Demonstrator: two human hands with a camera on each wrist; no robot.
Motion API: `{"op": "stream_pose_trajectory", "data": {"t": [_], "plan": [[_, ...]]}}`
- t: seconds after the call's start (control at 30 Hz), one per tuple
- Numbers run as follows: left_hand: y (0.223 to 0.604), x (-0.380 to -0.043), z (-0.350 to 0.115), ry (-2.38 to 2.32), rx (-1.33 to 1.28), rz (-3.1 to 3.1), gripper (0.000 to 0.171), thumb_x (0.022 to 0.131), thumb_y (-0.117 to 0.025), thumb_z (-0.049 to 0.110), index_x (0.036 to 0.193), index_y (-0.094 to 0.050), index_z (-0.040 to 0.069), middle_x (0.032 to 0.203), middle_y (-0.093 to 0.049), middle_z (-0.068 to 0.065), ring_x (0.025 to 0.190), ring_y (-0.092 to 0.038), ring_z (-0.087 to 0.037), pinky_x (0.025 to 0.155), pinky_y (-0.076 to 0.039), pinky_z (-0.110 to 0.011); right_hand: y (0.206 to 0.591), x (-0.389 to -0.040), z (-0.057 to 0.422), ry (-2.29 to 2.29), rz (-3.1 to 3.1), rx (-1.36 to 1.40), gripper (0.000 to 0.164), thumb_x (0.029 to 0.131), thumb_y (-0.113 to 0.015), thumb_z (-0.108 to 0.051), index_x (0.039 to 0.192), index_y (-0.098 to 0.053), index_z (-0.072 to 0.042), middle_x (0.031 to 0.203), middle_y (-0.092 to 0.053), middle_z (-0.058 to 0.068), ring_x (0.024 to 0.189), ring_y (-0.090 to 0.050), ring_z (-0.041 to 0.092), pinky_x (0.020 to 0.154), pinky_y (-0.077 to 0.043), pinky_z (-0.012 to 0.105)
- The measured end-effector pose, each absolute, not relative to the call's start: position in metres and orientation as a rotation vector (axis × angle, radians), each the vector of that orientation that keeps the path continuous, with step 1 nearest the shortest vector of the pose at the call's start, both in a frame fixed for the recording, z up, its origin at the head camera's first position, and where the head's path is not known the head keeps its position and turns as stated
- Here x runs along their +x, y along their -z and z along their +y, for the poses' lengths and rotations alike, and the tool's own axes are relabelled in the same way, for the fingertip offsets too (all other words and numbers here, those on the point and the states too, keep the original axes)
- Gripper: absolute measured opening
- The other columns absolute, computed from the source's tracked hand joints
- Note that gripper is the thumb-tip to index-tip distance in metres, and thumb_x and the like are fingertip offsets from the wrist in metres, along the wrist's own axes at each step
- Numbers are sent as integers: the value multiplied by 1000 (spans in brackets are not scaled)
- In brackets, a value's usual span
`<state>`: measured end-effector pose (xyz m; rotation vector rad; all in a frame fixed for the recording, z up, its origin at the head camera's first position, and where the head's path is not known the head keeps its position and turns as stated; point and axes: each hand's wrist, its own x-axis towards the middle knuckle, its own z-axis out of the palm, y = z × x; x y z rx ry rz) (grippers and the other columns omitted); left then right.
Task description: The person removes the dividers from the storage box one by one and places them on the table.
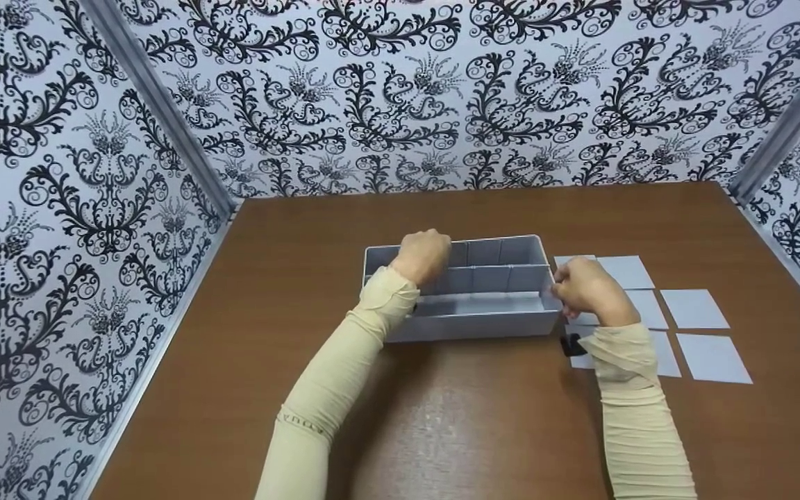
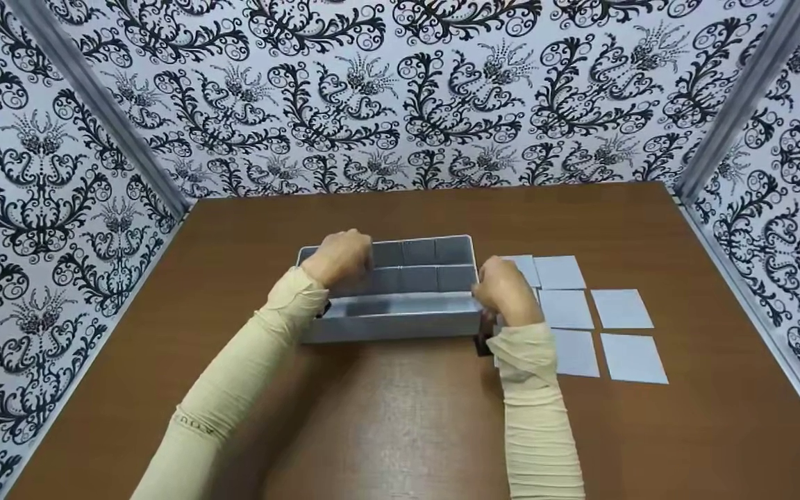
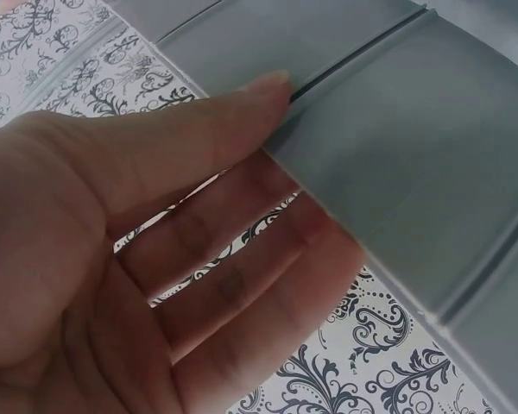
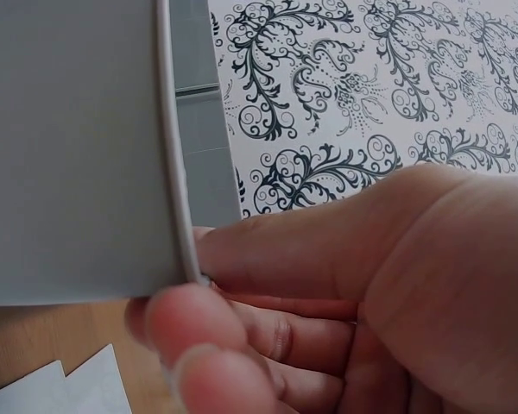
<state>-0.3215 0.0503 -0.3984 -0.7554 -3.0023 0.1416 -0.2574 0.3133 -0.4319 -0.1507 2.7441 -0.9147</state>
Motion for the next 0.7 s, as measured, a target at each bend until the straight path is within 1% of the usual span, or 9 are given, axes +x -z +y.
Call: {"op": "stream_pose_trajectory", "data": {"t": [0.13, 0.27, 0.43, 0.57, 0.63, 0.7], "plan": [[395, -324, 50, -188, -752, -3007, 21, 90, -57, 6, 98, -77, 9, 104, -75, -11, 93, -72, -30, 74, -59, -45, 431, -258, 314, 927, 2722, -148, 19, 96, -53, -3, 99, -62, 13, 59, -63, 6, 47, -60, 10, 56, -57, 36], [391, -325, 47, -177, -748, -3003, 20, 87, -59, 5, 96, -76, 8, 103, -75, -11, 91, -72, -30, 73, -59, -45, 429, -258, 313, 919, 2712, -129, 21, 96, -53, -4, 105, -62, 13, 62, -63, 8, 49, -61, 11, 57, -57, 37], [388, -324, 45, -165, -748, -3010, 19, 87, -59, 6, 95, -76, 9, 104, -75, -11, 92, -72, -30, 75, -59, -45, 430, -258, 314, 922, 2700, -110, 21, 97, -53, -4, 106, -63, 12, 62, -62, 7, 50, -60, 12, 57, -56, 35], [386, -322, 44, -150, -753, -2988, 19, 88, -59, 6, 94, -76, 10, 101, -75, -11, 90, -72, -30, 73, -59, -45, 431, -259, 314, 923, 2717, -129, 20, 96, -53, -3, 102, -63, 13, 60, -62, 6, 48, -60, 11, 51, -52, 29], [384, -322, 44, -134, -759, -2975, 19, 88, -59, 5, 92, -76, 9, 100, -75, -11, 89, -73, -30, 72, -59, -45, 431, -258, 314, 925, 2718, -131, 19, 95, -53, -3, 101, -63, 13, 60, -62, 6, 48, -59, 11, 50, -52, 28], [382, -321, 43, -118, -763, -2967, 18, 87, -59, 5, 90, -76, 9, 99, -75, -12, 88, -73, -30, 72, -59, -45, 430, -258, 314, 927, 2711, -122, 20, 96, -53, -4, 103, -62, 13, 61, -61, 7, 48, -60, 11, 52, -53, 31]]}}
